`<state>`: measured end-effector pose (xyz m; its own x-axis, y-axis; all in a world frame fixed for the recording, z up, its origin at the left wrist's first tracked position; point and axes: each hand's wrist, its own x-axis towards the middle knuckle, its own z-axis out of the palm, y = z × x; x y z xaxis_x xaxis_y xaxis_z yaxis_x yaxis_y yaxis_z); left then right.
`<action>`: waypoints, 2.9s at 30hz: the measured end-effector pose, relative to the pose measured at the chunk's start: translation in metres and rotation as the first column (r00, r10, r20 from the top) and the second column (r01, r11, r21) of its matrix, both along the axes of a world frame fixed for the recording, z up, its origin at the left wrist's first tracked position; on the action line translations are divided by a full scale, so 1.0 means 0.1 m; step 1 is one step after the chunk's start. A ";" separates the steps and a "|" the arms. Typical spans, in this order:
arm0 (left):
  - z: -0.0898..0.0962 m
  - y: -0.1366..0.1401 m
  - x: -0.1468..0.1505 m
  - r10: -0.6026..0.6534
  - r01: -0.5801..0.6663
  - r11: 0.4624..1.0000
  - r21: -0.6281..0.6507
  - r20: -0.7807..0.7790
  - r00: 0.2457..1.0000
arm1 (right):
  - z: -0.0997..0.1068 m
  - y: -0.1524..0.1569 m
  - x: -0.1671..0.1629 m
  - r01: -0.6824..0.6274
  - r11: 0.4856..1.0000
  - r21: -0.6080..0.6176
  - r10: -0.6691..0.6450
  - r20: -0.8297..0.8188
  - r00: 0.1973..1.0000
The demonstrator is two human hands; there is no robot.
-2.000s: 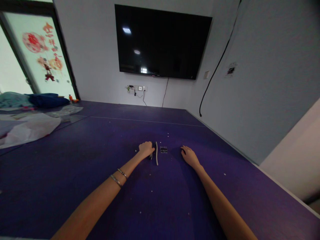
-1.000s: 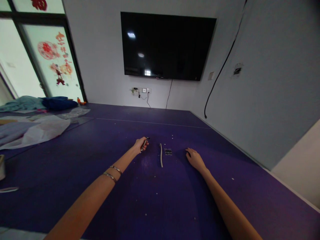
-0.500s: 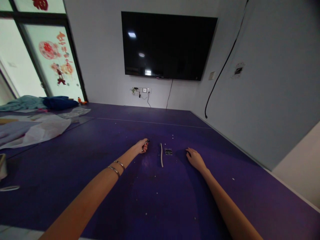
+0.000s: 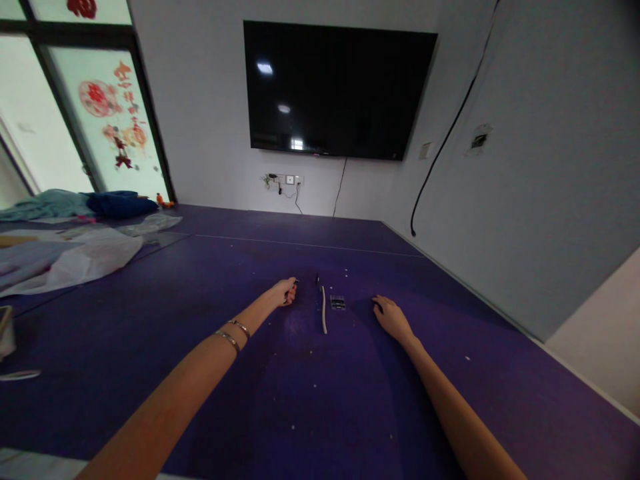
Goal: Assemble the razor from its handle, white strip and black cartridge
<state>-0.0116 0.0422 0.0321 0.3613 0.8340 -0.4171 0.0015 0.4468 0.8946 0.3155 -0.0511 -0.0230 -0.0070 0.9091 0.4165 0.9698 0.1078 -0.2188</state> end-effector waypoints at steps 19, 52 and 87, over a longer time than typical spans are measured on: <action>0.02 0.09 0.18 0.177 -0.170 0.932 0.321 0.008 0.984 | 0.05 -0.03 -0.03 0.025 0.999 -0.041 -0.027 -0.048 0.998; 0.47 -0.34 0.08 -0.059 0.120 0.786 0.606 -0.121 0.991 | 0.61 -0.18 -0.72 -0.044 0.998 -0.046 0.040 -0.078 0.996; 0.46 -0.43 0.19 -0.018 0.176 0.456 0.873 -0.189 0.982 | 1.49 -0.33 -0.34 -0.335 0.936 0.111 0.351 -0.387 0.853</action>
